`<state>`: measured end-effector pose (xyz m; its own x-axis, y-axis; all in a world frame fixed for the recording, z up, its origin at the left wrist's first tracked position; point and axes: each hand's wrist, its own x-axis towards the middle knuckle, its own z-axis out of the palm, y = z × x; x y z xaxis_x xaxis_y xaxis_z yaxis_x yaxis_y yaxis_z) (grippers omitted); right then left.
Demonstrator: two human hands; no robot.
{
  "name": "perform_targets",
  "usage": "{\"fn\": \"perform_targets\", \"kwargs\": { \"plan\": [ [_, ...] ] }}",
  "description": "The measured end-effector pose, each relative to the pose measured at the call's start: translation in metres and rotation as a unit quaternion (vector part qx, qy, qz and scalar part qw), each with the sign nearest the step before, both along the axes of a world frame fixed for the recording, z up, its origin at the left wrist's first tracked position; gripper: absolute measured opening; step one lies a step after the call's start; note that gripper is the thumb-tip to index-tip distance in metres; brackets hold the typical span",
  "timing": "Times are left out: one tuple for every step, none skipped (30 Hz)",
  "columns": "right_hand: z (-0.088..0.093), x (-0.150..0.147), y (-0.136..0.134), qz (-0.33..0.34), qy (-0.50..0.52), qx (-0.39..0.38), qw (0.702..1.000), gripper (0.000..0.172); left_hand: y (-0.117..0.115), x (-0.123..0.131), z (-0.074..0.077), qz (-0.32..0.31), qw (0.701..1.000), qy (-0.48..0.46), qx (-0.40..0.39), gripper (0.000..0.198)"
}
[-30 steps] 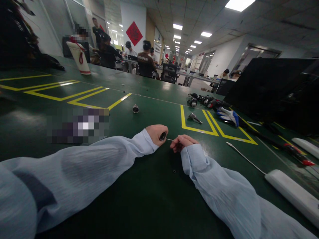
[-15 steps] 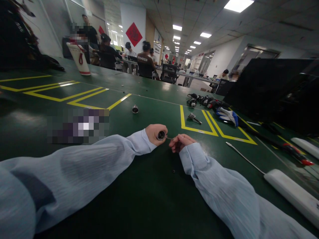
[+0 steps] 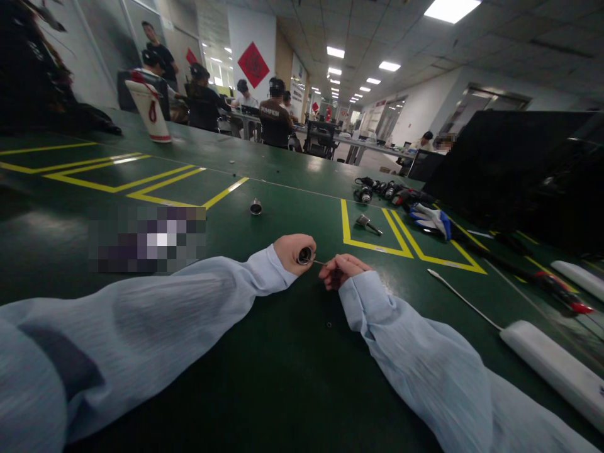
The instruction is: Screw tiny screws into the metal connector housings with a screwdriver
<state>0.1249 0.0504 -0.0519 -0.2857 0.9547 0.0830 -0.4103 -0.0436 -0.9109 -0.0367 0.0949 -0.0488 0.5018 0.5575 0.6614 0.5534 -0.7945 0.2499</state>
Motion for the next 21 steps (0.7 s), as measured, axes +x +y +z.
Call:
{"fn": "perform_targets", "kwargs": {
  "plan": [
    [-0.0003,0.0002,0.0,0.002,0.004,0.003,1.0,0.019,-0.0003,-0.0001,0.0002,-0.006,1.0,-0.008,-0.001,0.002],
    [-0.0004,0.0004,0.0,0.005,0.007,0.005,1.0,0.019,-0.0008,-0.0002,0.0006,-0.011,1.0,-0.013,-0.004,0.003],
    [-0.0005,0.0007,-0.0001,0.008,0.008,0.006,1.0,0.019,-0.0014,-0.0001,0.0011,-0.015,1.0,-0.017,-0.007,0.003],
    [-0.0005,0.001,-0.0001,0.011,0.009,0.006,1.0,0.019,-0.0021,0.0,0.0017,-0.018,1.0,-0.019,-0.012,0.003],
    [-0.0005,0.0014,0.0,0.014,0.009,0.006,1.0,0.019,-0.0027,0.0002,0.0022,-0.019,0.999,-0.02,-0.019,0.004],
    [-0.0004,0.0018,0.0,0.017,0.009,0.006,1.0,0.019,-0.0033,0.0004,0.0027,-0.02,0.999,-0.022,-0.029,0.005],
    [-0.0003,0.0021,0.0002,0.021,0.01,0.005,1.0,0.019,-0.0037,0.0006,0.0032,-0.019,0.999,-0.023,-0.038,0.005],
    [-0.0003,0.0024,0.0004,0.023,0.011,0.005,1.0,0.019,-0.004,0.0007,0.0035,-0.018,0.998,-0.025,-0.047,0.005],
    [-0.0003,0.0026,0.0006,0.026,0.013,0.006,1.0,0.019,-0.0041,0.0008,0.0037,-0.018,0.998,-0.026,-0.053,0.005],
    [-0.0004,0.0027,0.0008,0.028,0.014,0.007,0.999,0.019,-0.0042,0.0008,0.0038,-0.019,0.998,-0.029,-0.057,0.005],
    [-0.0005,0.0028,0.001,0.029,0.016,0.009,0.999,0.019,-0.0041,0.0008,0.0038,-0.023,0.998,-0.032,-0.058,0.006],
    [-0.0007,0.0028,0.0012,0.03,0.018,0.009,0.999,0.019,-0.0039,0.0008,0.0037,-0.027,0.997,-0.036,-0.059,0.006],
    [-0.0008,0.0028,0.0013,0.03,0.02,0.01,0.999,0.02,-0.0037,0.0008,0.0035,-0.031,0.997,-0.039,-0.061,0.006],
    [-0.0009,0.0027,0.0014,0.03,0.021,0.009,0.999,0.02,-0.0035,0.0008,0.0033,-0.035,0.996,-0.042,-0.063,0.007],
    [-0.001,0.0026,0.0014,0.031,0.021,0.007,0.999,0.021,-0.0032,0.0008,0.003,-0.04,0.996,-0.045,-0.066,0.007],
    [-0.001,0.0024,0.0013,0.032,0.022,0.005,0.999,0.022,-0.0029,0.0008,0.0027,-0.044,0.995,-0.047,-0.069,0.008],
    [-0.001,0.0023,0.0012,0.032,0.022,0.004,0.999,0.022,-0.0026,0.0009,0.0024,-0.046,0.995,-0.049,-0.073,0.009],
    [-0.0009,0.0021,0.0011,0.032,0.021,0.004,0.999,0.022,-0.0023,0.0009,0.0021,-0.049,0.995,-0.051,-0.077,0.01],
    [-0.001,0.0019,0.001,0.03,0.02,0.006,0.999,0.022,-0.002,0.001,0.0018,-0.052,0.994,-0.053,-0.08,0.01],
    [-0.0011,0.0018,0.001,0.027,0.019,0.008,0.999,0.022,-0.0017,0.0011,0.0016,-0.054,0.994,-0.053,-0.083,0.01],
    [-0.0013,0.0016,0.001,0.023,0.018,0.009,1.0,0.022,-0.0015,0.0012,0.0014,-0.055,0.993,-0.053,-0.085,0.011]
  ]
}}
